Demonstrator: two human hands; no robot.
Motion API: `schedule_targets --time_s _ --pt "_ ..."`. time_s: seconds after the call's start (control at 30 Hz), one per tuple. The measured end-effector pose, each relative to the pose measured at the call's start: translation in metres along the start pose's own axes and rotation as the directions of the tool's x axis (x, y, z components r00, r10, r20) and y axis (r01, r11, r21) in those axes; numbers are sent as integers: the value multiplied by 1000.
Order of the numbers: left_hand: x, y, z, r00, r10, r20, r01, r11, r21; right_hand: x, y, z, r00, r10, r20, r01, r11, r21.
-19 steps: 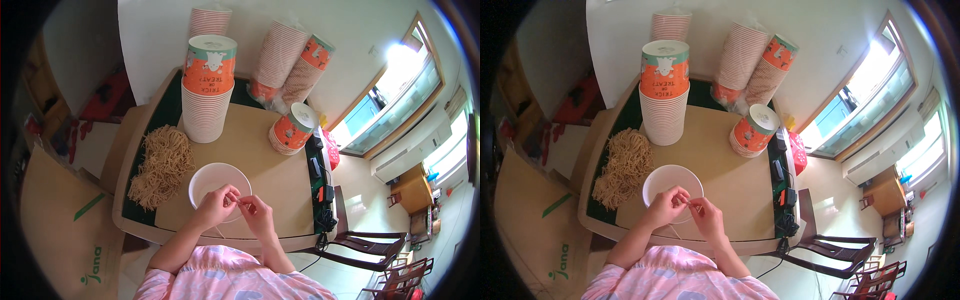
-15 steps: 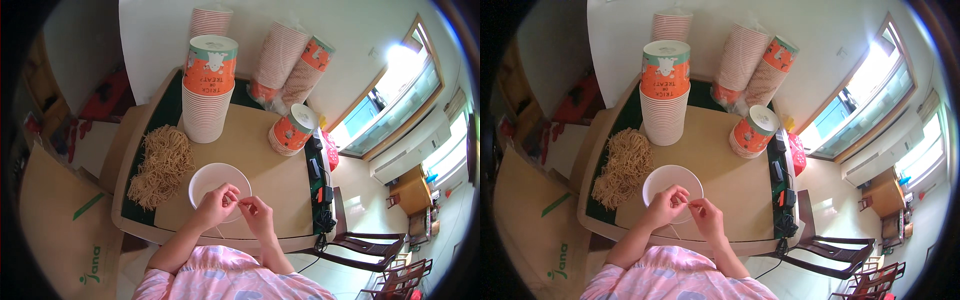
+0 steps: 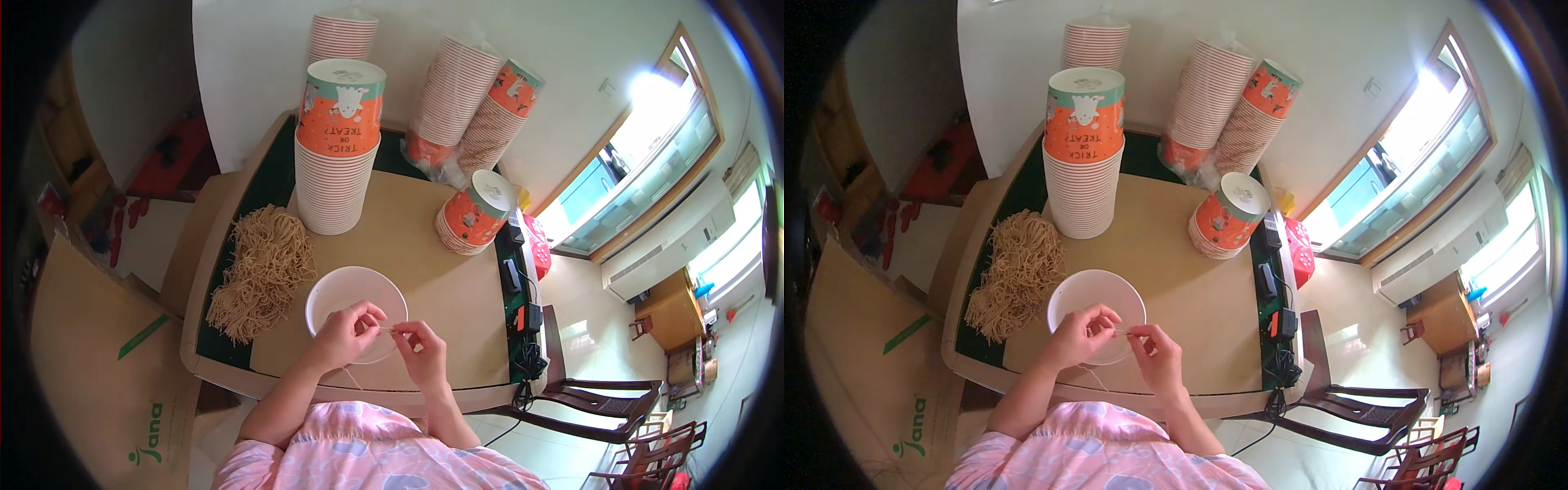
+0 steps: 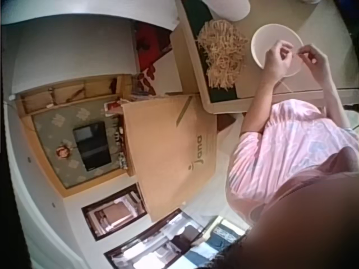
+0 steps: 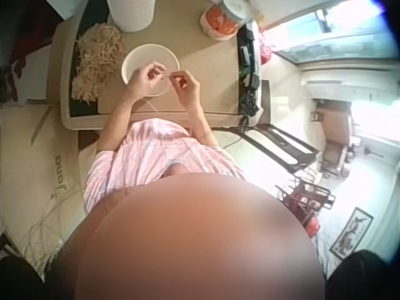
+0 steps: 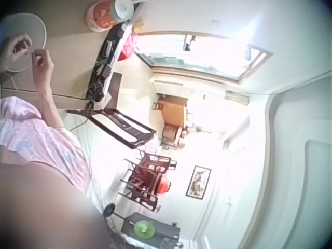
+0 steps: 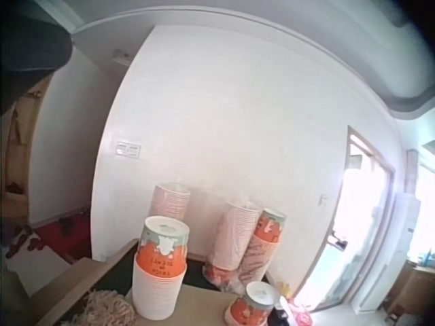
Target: Filling decorative paper cups with shredded paper filler.
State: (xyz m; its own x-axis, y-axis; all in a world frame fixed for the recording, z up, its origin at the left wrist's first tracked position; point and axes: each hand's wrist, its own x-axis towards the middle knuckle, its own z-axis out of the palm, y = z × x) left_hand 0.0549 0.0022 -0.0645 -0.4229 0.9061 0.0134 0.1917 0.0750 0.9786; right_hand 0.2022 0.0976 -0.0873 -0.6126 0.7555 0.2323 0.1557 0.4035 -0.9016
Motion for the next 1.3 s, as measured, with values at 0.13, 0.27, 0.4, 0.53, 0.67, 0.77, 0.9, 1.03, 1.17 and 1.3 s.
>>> schedule_targets --time_s 0.13,0.27,0.4,0.53,0.67,0.77,0.9,1.03,1.17,1.3 --pt "6 -7 1 997 66 -46 -67 997 -24 -1 5 -1 995 64 73 -66 997 28" --pt "7 -9 3 999 34 -23 -33 997 72 -1 12 2 999 43 20 -46 984 171" --pt "3 -3 6 995 94 -31 -90 990 108 0 16 3 999 45 6 -45 978 201" --pt "3 -2 5 996 92 -13 -89 988 129 1 16 4 999 46 14 -48 972 231" --pt "4 -5 6 999 29 -37 -26 997 75 1 15 5 999 40 35 -46 975 219" --pt "4 -6 6 999 27 -41 -24 997 73 1 15 6 999 35 38 -42 978 203" --pt "3 -2 5 998 63 -26 -61 995 76 1 14 6 999 22 26 -27 979 202" --pt "4 0 7 997 62 -46 -60 997 55 0 14 6 999 -3 47 -4 986 164" --pt "4 -2 8 996 47 -81 -44 998 37 -1 14 6 999 10 44 -17 987 160" --pt "4 -4 9 995 40 -90 -37 999 33 -1 14 6 999 13 32 -17 992 122"
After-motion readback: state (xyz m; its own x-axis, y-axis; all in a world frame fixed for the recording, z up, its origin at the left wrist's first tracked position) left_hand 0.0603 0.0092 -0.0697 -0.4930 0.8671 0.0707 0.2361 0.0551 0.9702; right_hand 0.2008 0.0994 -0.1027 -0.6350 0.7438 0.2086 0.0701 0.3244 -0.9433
